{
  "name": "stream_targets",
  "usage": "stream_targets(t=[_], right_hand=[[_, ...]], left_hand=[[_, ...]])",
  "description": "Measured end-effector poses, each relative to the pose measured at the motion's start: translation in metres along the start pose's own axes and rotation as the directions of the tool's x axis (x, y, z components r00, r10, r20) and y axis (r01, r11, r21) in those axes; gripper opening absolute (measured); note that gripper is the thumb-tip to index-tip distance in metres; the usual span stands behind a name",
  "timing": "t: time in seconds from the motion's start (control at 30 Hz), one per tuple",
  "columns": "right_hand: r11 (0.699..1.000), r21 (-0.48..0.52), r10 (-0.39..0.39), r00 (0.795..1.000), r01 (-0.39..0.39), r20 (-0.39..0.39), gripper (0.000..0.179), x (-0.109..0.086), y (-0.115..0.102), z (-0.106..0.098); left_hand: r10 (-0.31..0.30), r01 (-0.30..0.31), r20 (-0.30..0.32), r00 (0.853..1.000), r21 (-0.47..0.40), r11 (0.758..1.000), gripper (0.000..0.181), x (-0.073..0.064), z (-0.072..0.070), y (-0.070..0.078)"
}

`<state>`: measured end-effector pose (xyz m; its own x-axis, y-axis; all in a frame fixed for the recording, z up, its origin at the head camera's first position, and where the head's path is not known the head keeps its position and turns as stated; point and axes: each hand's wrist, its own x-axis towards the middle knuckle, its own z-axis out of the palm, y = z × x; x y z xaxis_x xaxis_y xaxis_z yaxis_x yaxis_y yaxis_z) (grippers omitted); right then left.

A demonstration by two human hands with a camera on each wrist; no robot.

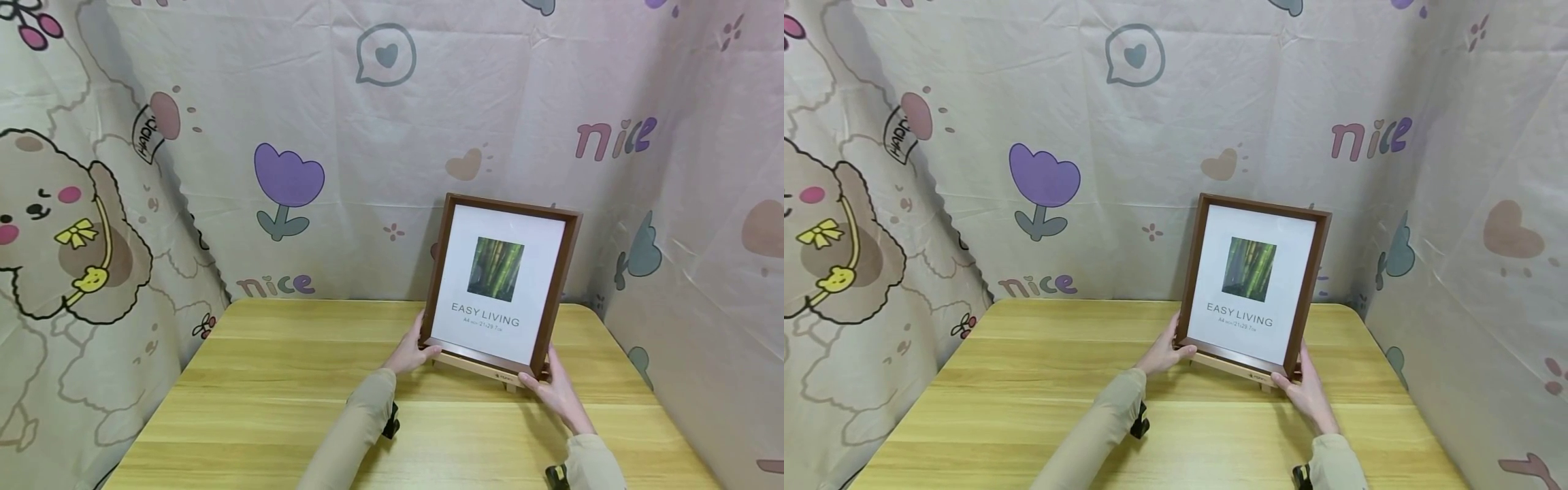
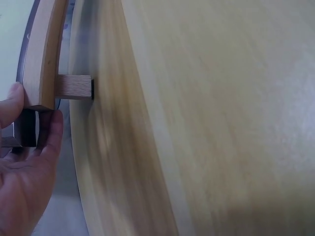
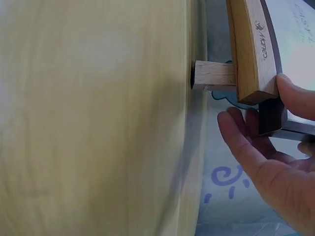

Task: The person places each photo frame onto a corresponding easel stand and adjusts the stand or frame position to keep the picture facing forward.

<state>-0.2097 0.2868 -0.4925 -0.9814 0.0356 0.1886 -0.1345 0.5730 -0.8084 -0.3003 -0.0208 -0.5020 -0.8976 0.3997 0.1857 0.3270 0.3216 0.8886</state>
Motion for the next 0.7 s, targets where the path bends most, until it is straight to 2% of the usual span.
stream_targets(t=[0.13, 0.37, 0.7], right_hand=[[1.0, 0.02, 0.014, 1.0, -0.014, 0.013, 0.1, -0.0002, -0.0018, -0.0004], [0.999, -0.032, 0.01, 1.0, -0.01, -0.006, 0.104, 0.0008, -0.0032, 0.0012], [0.998, -0.068, 0.011, 1.0, -0.011, -0.009, 0.105, 0.0038, -0.0046, 0.0051]], left_hand=[[0.014, -0.014, 0.002, 1.0, -0.004, 1.0, 0.094, 0.0019, -0.0003, -0.0018], [0.054, -0.054, 0.012, 0.998, -0.025, 0.998, 0.102, 0.0009, -0.003, -0.0003], [0.056, -0.056, 0.011, 0.998, -0.032, 0.998, 0.101, -0.0028, -0.0067, -0.0043]])
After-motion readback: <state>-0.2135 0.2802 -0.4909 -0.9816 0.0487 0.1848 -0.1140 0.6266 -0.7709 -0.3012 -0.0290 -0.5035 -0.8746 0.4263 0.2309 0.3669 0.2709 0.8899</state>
